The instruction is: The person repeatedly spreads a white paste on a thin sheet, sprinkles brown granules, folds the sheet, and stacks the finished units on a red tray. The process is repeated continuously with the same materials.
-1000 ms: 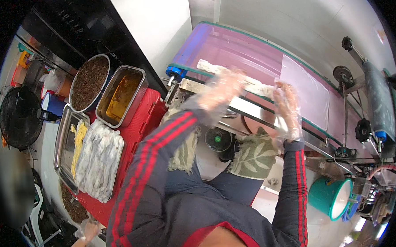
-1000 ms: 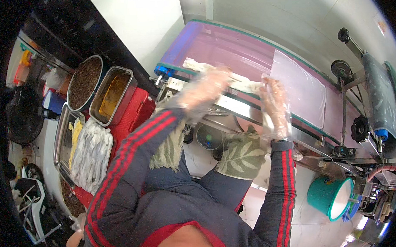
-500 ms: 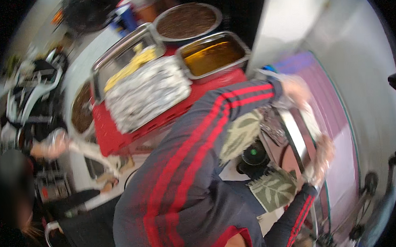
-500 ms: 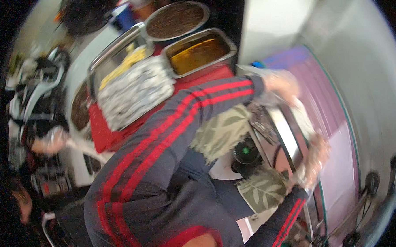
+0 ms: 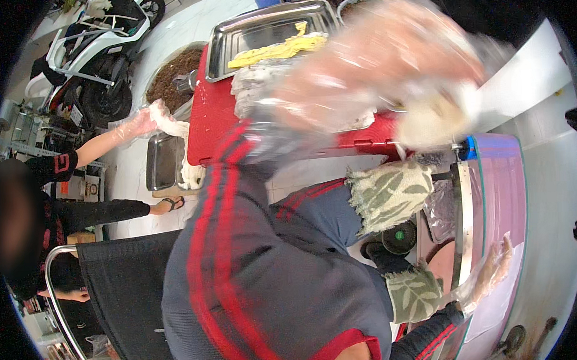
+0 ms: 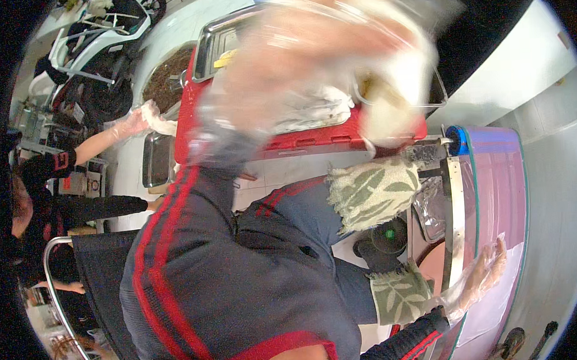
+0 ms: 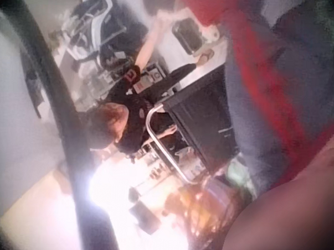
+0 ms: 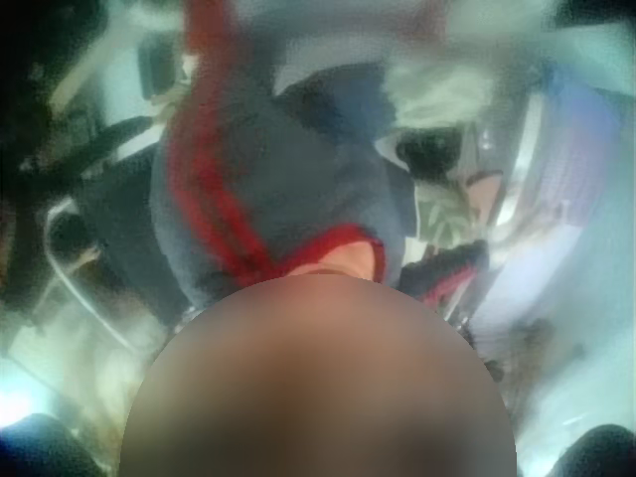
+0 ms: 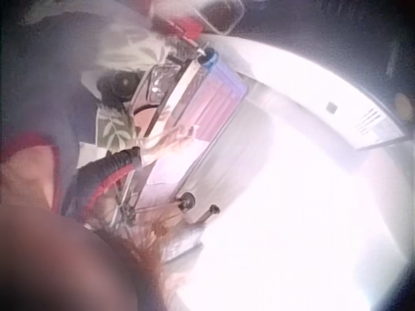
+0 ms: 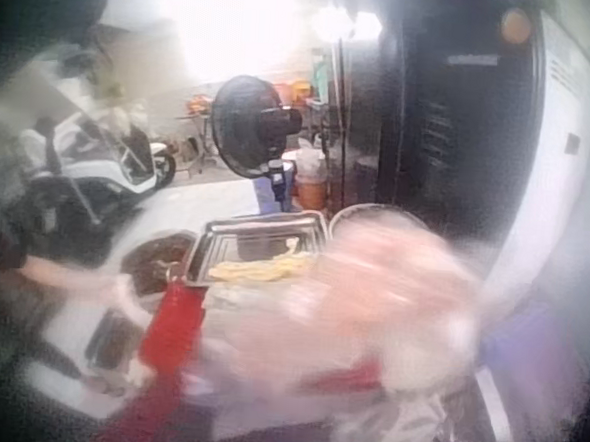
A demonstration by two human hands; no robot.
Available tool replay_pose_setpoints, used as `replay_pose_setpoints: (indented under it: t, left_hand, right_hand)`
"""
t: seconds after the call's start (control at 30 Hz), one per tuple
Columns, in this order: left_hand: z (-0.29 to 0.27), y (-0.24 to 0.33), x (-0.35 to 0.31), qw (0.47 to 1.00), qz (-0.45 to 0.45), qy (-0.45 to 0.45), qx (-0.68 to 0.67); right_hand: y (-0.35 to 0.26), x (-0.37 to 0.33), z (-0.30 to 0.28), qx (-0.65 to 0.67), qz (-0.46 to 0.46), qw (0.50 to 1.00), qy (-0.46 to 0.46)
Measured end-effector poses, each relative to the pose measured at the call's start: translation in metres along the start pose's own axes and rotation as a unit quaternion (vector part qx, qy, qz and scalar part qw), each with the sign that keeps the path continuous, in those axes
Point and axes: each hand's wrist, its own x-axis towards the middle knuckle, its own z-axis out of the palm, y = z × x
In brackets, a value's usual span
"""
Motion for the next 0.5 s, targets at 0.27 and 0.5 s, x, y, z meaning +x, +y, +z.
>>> replay_pose_setpoints:
  t: [0.27, 0.5]
  left_hand:
    - [-0.188, 0.070, -0.088, 0.919, -0.137, 0.294, 0.223]
    - [-0.285, 0.044, -0.269, 0.657, -0.426, 0.039, 0.620]
  right_hand:
    - [-0.005, 0.009, 0.018, 0.041, -0.031, 0.999, -0.010]
    - [0.020, 0.012, 0.022, 0.008, -0.083, 0.996, -0.016]
